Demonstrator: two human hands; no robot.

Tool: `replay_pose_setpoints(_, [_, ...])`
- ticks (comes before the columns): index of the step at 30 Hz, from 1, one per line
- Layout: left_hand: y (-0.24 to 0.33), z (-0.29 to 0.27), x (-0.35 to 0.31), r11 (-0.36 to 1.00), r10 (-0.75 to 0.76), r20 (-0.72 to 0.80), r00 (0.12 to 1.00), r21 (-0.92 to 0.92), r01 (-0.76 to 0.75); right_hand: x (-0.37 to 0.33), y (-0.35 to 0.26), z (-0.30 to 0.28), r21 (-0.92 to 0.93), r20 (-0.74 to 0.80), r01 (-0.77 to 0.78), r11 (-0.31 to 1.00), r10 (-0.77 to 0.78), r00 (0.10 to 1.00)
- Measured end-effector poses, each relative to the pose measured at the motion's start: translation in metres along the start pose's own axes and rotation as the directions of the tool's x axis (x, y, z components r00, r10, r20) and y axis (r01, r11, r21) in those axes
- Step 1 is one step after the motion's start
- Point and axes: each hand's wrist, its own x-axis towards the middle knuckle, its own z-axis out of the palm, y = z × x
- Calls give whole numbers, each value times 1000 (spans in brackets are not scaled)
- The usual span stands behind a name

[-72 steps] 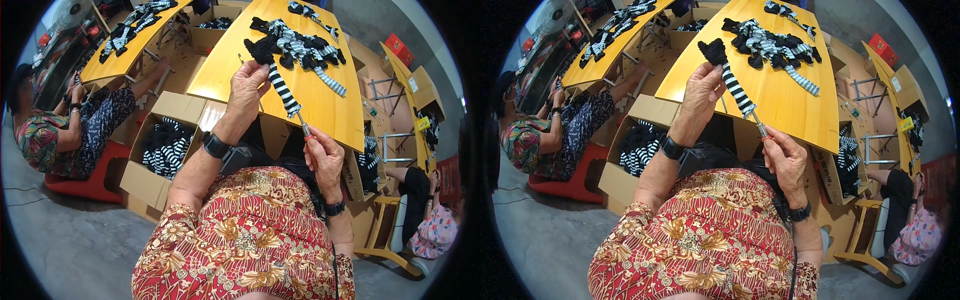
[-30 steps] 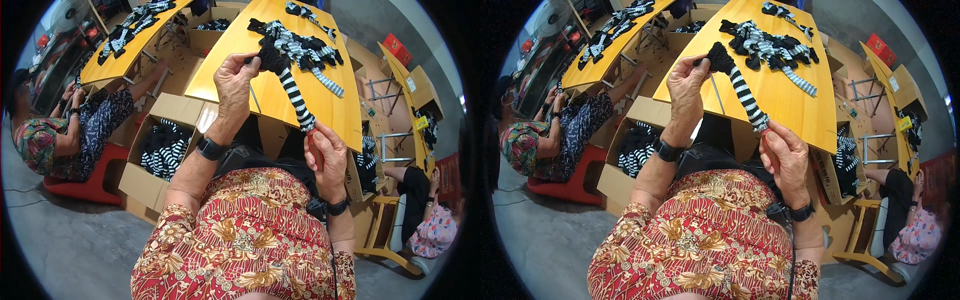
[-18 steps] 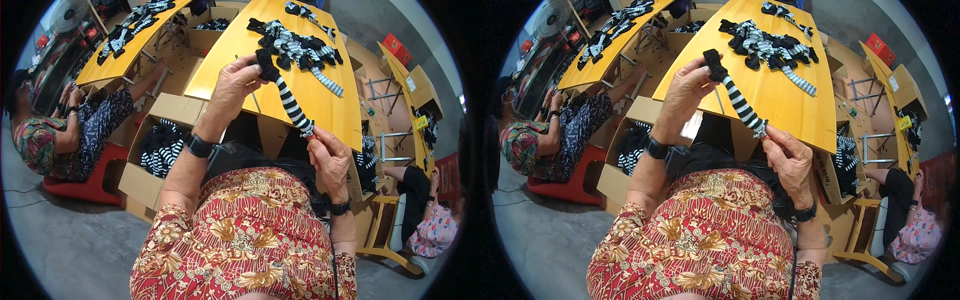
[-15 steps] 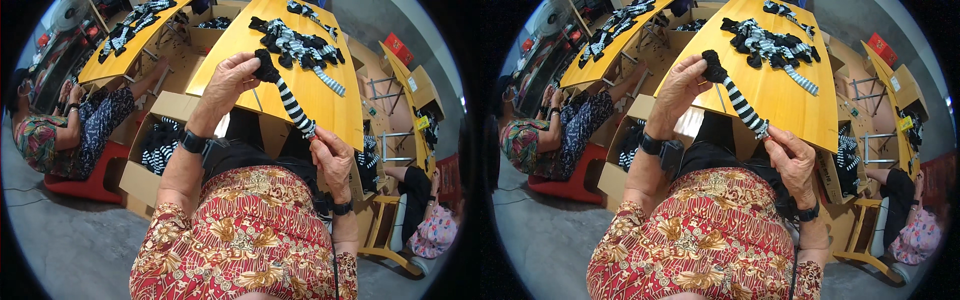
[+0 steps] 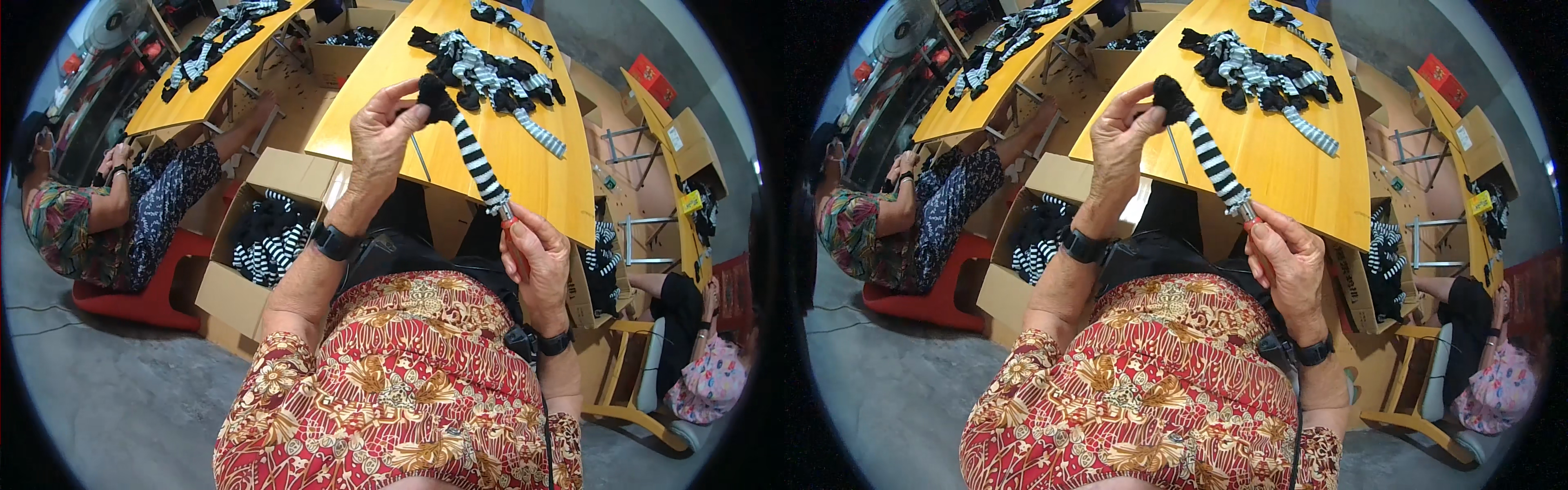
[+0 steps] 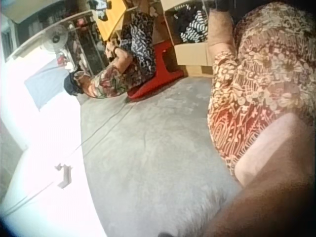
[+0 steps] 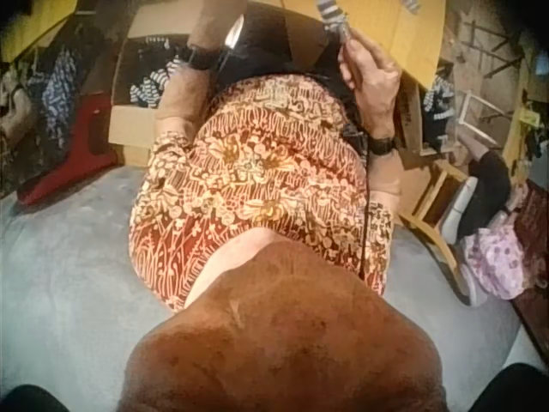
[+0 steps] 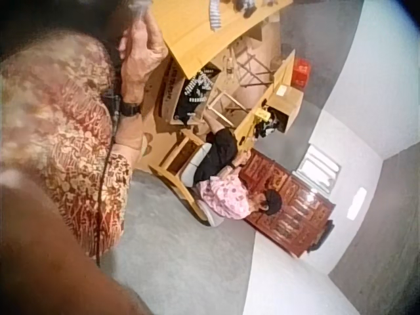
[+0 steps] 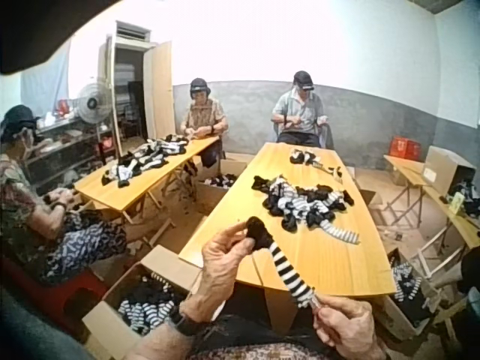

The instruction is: The person uses a red-handled tool to pull and adjust the fabric of black-and-white striped socks. They repeatedly insert the tool into the sock opening to stretch or align the material, then set the sock down and pick up another to repeat the process.

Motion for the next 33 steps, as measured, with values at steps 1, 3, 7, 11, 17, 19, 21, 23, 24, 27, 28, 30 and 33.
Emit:
replay_pose_setpoints(1, [0,2,-1,1000,-18,5,1000,-13,18,1,4,-1,4,1,27,1000,-27,1000])
replay_pose_setpoints(3, [0,4,-2,998,-49,11,999,-38,50,4,10,-5,12,8,80,997,-80,997])
replay_pose_setpoints(7, [-6,4,-3,990,-111,100,989,-76,118,4,13,-11,43,63,122,992,-125,990])
replay_pose_setpoints(11, [-4,8,-10,984,-97,147,984,-132,117,6,18,-17,202,123,72,977,-98,988])
replay_pose_setpoints(17, [17,-11,-5,952,-250,151,956,-140,272,3,3,-23,-175,103,131,976,-114,988])
replay_pose_setpoints(19, [10,-24,-3,974,-190,190,963,-89,210,-1,-4,-19,-243,94,120,963,-100,991])
replay_pose_setpoints(21, [14,-22,-1,983,-134,183,974,-98,154,-3,-6,-16,-255,75,82,963,-65,995])
replay_pose_setpoints(23, [11,-20,2,988,-88,102,991,-115,99,-7,-10,-12,-260,77,56,964,-37,996])
replay_pose_setpoints(24, [10,-20,3,990,-65,61,996,-121,72,-9,-12,-10,-260,87,49,964,-27,996])
replay_pose_setpoints(27, [8,-19,1,995,-62,59,996,-73,66,-8,-11,-8,-262,71,35,964,-17,997])
replay_pose_setpoints(28, [7,-18,0,996,-63,54,997,-56,66,-8,-10,-9,-263,58,32,964,-18,998])
replay_pose_setpoints(30, [9,-16,-2,998,-61,37,997,-11,61,-6,-9,-7,-177,52,-9,984,18,998])
replay_pose_setpoints(33, [7,-18,2,996,-81,67,994,53,78,-2,-3,-8,-123,35,-20,992,24,999])
